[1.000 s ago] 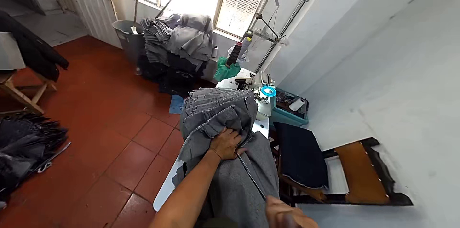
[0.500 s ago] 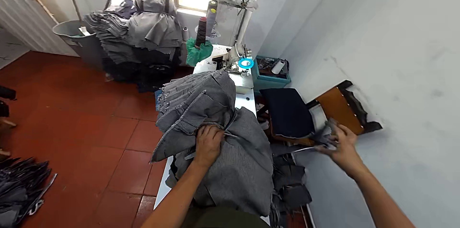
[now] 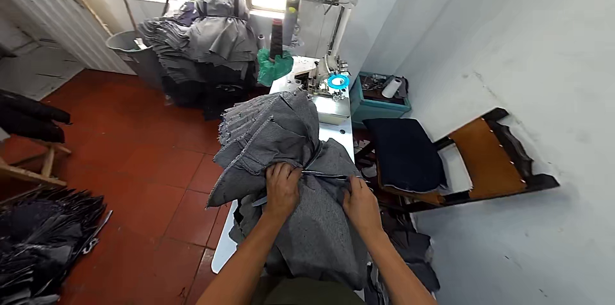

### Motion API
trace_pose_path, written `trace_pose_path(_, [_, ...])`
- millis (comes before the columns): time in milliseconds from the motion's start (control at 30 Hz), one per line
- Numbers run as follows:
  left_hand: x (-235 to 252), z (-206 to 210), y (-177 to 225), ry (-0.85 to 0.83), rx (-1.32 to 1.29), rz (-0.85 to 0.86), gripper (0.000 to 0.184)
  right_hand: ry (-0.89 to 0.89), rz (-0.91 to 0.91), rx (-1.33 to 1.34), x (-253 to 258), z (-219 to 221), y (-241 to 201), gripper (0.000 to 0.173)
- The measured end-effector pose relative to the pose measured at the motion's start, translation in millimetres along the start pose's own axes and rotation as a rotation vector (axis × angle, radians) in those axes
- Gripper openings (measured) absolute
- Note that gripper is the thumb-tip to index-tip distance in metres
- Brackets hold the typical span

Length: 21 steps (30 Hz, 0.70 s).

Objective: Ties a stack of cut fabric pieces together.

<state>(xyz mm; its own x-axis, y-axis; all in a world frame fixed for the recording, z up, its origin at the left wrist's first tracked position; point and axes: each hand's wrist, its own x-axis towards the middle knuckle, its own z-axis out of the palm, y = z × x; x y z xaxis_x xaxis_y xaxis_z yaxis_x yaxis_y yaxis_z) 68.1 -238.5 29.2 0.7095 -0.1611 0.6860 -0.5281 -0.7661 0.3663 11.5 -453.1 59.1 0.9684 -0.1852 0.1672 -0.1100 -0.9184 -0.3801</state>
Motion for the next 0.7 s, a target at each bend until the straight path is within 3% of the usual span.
trace_pose_path(67, [1.1, 0.0, 0.2, 0.008, 0.009, 0.003, 0.023, 0.074, -0.084, 0.097, 11.2, -9.9, 1.6, 0.019])
trace_pose_path(167, [2.9, 1.7, -1.2, 0.012, 0.029, 0.013, 0.020, 0.226, -0.212, 0.170, 33.3, -28.0, -22.1, 0.018])
trace_pose_path(300, [3.0, -0.2, 0.4, -0.005, 0.031, -0.024, 0.020, -0.234, 0.045, 0.008, 49.4, -50.1, -17.9, 0.050])
trace_pose_path(367, [4.7, 0.5, 1.9, 0.010, 0.036, -0.025, 0.020, -0.370, 0.032, -0.046, 57.2, -39.6, 12.3, 0.034])
trace_pose_path(433, [0.0, 2.2, 2.7, 0.009, 0.032, -0.018, 0.021, -0.267, -0.072, -0.051, 52.9, -33.6, 23.8, 0.022])
trace_pose_path(533, [-0.2, 2.7, 0.6, 0.010, 0.022, -0.011, 0.021, 0.229, -0.328, 0.184, 57.0, -40.4, -11.5, 0.018])
trace_pose_path(567, [-0.7, 3.7, 0.1, 0.016, 0.015, -0.010, 0.021, 0.319, -0.422, 0.285, 59.2, -38.1, -30.5, 0.019])
trace_pose_path(633, [-3.6, 5.9, -0.3, 0.037, 0.001, -0.006, 0.021, 0.338, -0.618, 0.419, 58.7, -15.0, -56.9, 0.019])
trace_pose_path(700, [-4.9, 6.2, -0.7, 0.057, -0.005, 0.013, 0.020, 0.245, -0.689, 0.359, 56.7, 19.8, -55.8, 0.019])
